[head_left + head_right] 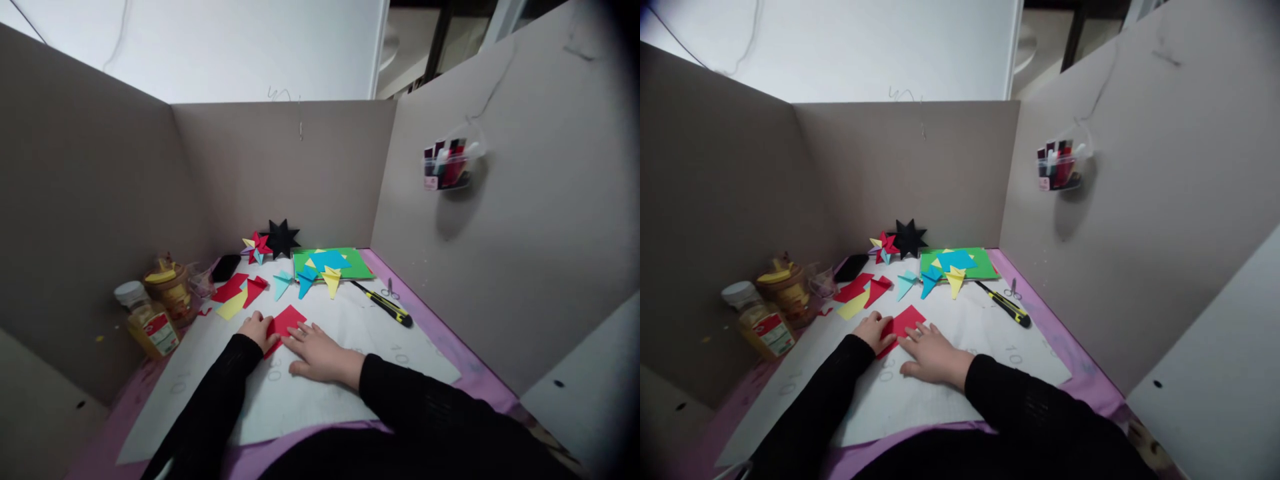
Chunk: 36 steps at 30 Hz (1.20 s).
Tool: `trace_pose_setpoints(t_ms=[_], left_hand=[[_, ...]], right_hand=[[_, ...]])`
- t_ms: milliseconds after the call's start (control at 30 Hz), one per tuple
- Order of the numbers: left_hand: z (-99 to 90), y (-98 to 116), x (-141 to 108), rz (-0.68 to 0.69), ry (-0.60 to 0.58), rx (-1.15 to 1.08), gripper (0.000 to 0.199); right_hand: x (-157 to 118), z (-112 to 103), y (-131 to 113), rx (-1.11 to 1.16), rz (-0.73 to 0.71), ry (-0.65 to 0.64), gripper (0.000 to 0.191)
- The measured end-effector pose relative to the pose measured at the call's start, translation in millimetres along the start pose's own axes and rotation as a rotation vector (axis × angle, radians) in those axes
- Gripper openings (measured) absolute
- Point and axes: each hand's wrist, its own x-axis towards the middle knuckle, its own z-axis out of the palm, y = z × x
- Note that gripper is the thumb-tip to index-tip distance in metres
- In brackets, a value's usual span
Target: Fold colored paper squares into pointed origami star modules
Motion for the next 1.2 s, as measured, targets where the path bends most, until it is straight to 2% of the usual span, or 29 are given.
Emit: trace_pose_setpoints(t_ms=[100,200,333,467,700,833,900,967,1067,1200], left_hand=[[3.7,-5,2,0.017,-0.038,-0.061,0.053],[7.1,-16,6,0.122,-0.086,-0.171,0.061],[8.8,-29,11,0.222,-0.151,-0.265,0.074],[9.3,-33,12,0.286,-0.173,-0.287,0.087],[-1.2,-39,0,0.352,-0.205,-0.206,0.101],[-9.3,-28,-5,0.246,-0.175,-0.080,0.088],[-9.8,-15,-6,0.174,-0.106,-0.033,0.075],[-8.2,-1,-5,0.137,-0.039,-0.005,0.069],[-4.4,12,-3,0.149,0.000,-0.017,0.059],[0.7,7,6,0.142,-0.007,-0.105,0.034]], right_hand=[[8,3,1,0.009,-0.032,-0.037,0.064],[9,3,7,0.016,-0.031,-0.060,0.063],[6,-2,19,-0.026,0.123,-0.002,0.058],[6,-6,32,-0.115,0.222,0.083,0.051],[13,-6,53,-0.181,0.335,0.133,0.057],[18,-5,58,-0.149,0.403,0.197,0.067],[20,-5,58,-0.145,0.340,0.282,0.065],[21,-6,56,-0.148,0.217,0.320,0.057],[24,-5,54,-0.151,0.087,0.268,0.048],[27,-3,54,-0.172,0.110,0.212,0.044]])
